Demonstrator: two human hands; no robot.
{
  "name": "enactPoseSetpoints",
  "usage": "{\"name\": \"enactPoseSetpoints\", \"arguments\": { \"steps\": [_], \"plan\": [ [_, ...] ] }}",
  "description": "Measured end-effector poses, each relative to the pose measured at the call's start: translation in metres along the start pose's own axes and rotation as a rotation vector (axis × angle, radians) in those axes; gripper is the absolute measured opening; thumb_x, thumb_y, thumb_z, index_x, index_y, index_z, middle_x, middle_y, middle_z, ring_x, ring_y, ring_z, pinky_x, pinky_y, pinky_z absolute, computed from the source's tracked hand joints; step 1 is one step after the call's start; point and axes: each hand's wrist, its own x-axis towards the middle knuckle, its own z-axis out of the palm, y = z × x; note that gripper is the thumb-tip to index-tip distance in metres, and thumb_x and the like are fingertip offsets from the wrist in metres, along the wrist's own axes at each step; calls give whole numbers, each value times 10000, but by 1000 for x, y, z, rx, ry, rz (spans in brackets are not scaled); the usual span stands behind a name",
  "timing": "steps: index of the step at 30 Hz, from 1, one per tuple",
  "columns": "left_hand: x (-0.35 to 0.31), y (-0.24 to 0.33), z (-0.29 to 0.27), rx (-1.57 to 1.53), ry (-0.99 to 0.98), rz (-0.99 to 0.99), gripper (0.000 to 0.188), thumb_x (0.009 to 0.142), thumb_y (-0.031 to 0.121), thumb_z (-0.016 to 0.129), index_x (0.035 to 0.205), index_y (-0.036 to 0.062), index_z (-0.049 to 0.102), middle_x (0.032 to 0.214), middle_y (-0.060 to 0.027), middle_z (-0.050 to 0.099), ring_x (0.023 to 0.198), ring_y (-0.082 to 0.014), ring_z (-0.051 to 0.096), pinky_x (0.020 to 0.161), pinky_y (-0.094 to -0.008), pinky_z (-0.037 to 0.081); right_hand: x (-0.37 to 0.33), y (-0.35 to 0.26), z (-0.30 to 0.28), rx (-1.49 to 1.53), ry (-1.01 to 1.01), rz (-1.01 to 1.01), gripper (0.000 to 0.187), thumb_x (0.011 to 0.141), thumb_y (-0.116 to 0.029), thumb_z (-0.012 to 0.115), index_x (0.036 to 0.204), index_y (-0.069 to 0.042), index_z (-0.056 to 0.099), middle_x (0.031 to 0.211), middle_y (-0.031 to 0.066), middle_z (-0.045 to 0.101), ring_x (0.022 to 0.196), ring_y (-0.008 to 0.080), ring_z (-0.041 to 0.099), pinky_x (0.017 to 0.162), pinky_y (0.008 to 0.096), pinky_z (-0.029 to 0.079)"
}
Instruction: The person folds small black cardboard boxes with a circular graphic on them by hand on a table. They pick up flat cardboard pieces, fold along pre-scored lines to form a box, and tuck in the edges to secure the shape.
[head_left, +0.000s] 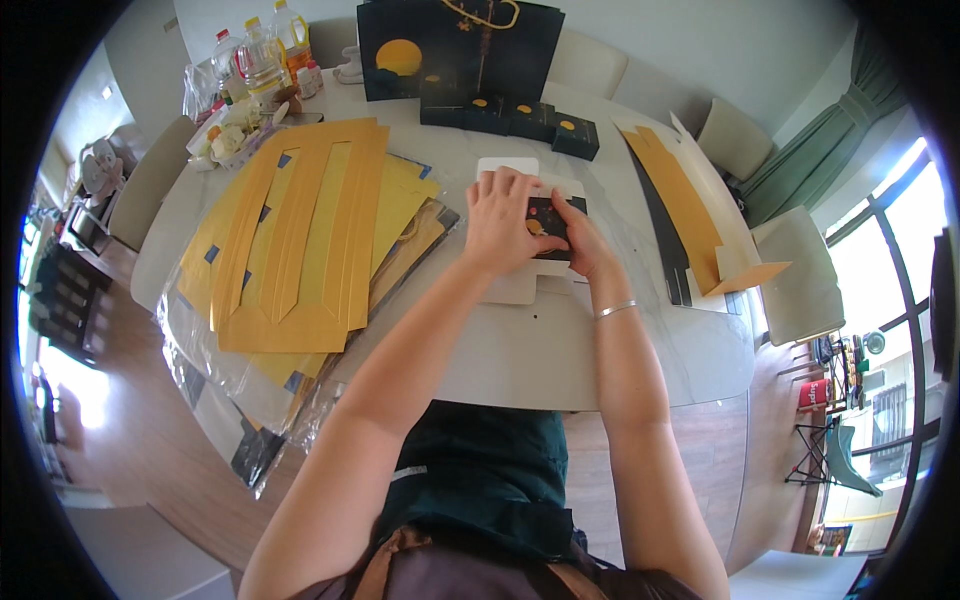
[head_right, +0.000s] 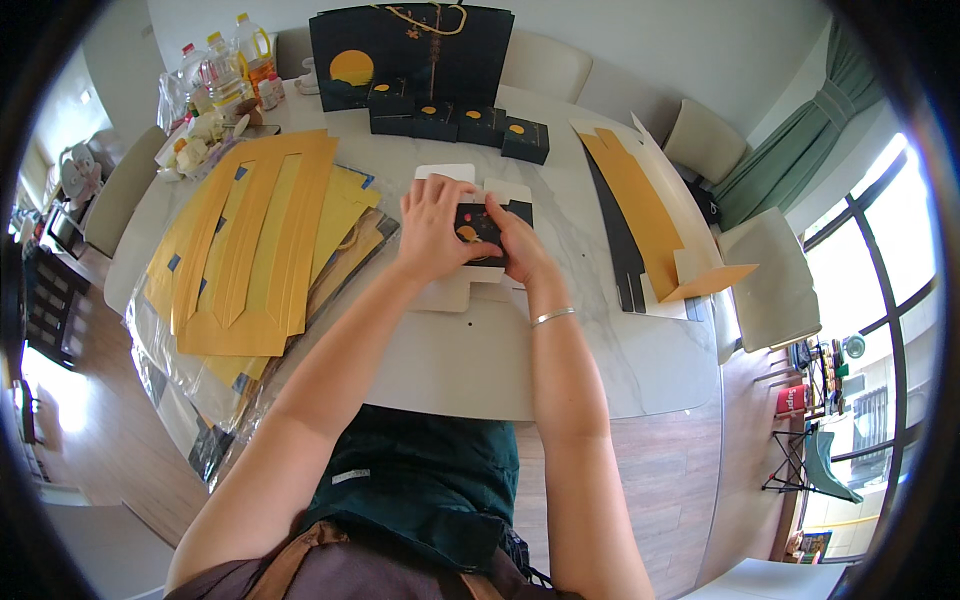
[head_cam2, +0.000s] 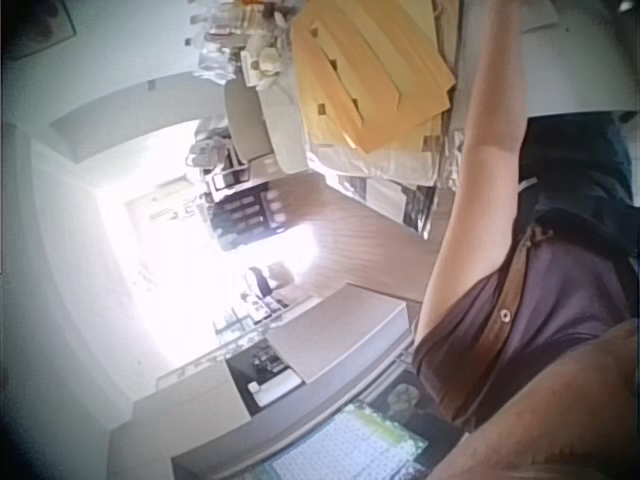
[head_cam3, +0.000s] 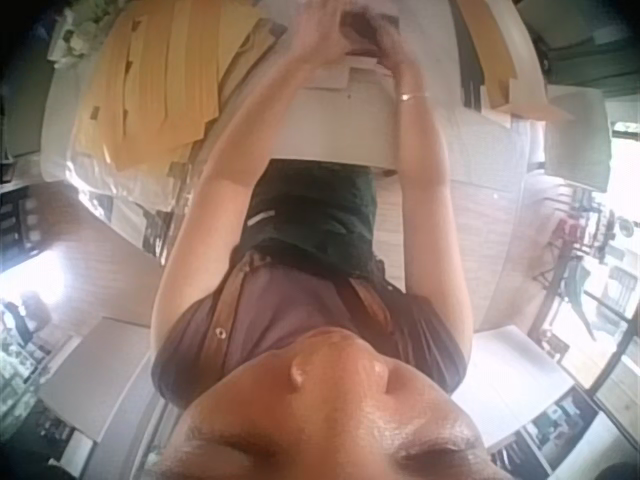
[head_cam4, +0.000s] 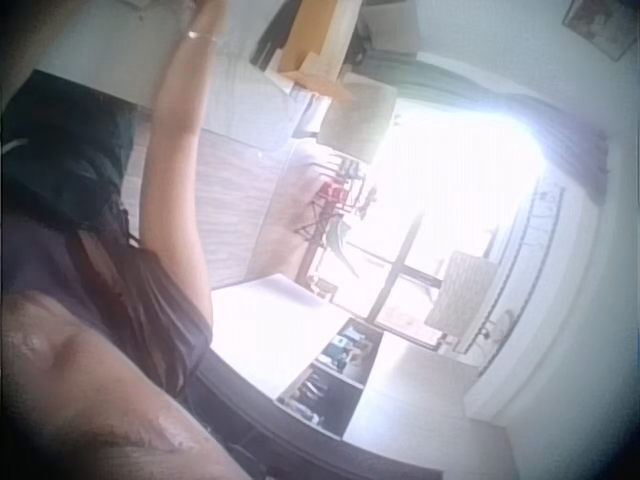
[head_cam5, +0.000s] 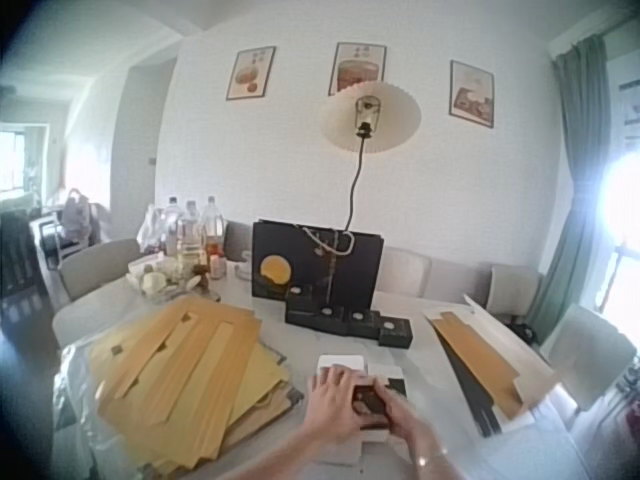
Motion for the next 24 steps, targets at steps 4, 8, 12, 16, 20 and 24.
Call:
{"name": "enactPoseSetpoints", "arguments": {
  "steps": [4, 8, 12, 16, 20, 24],
  "plan": [
    [3, 2, -5, 14, 17, -277, 1135, 520, 494, 900, 1395, 71, 315, 1266, -145, 445, 1199, -336, 432, 996, -453, 342, 0, -8, -5, 89, 107, -173, 562, 980, -494, 488, 1224, 13, 497, 1145, 130, 634, 1015, 224, 651, 824, 367, 561],
    [0, 16, -8, 15, -115, -359, 1412, 464, 537, 906, 1496, 7, 102, 1363, -198, 399, 1258, -351, 424, 1013, -467, 344, -9, -14, 11, 125, 151, -234, 533, 962, -406, 568, 1278, 12, 470, 1196, 132, 613, 1055, 237, 637, 845, 366, 547],
    [1, 11, -6, 68, -98, -306, 1462, 425, 574, 893, 1502, 0, 87, 1423, -210, 352, 1319, -348, 365, 1038, -487, 315, -18, -19, 17, 36, 66, -242, 450, 921, -286, 631, 1239, 16, 526, 1155, 116, 623, 1030, 216, 642, 781, 333, 546],
    [0, 23, -10, 66, -59, -228, 1387, 461, 475, 883, 1507, 21, 92, 1452, -219, 294, 1328, -378, 329, 1065, -537, 269, -26, -31, 12, 75, 74, -213, 457, 910, -289, 614, 1232, 23, 528, 1063, 115, 640, 868, 195, 663, 672, 327, 562],
    [-4, 27, -8, 33, -100, -281, 1363, 444, 415, 890, 1519, 90, 117, 1467, -228, 254, 1353, -405, 294, 1102, -566, 226, -40, -37, 29, -60, 184, -151, 467, 891, -295, 628, 1220, 22, 530, 1041, 120, 643, 842, 209, 667, 645, 330, 568],
    [1, 9, -19, -91, -152, 65, 1331, 443, 377, 893, 1524, 161, 148, 1480, -202, 258, 1381, -393, 270, 1123, -576, 204, -43, -42, 15, -94, 206, -164, 463, 819, -155, 692, 1215, 24, 532, 1062, 118, 631, 884, 217, 655, 723, 342, 564]
  ]
}}
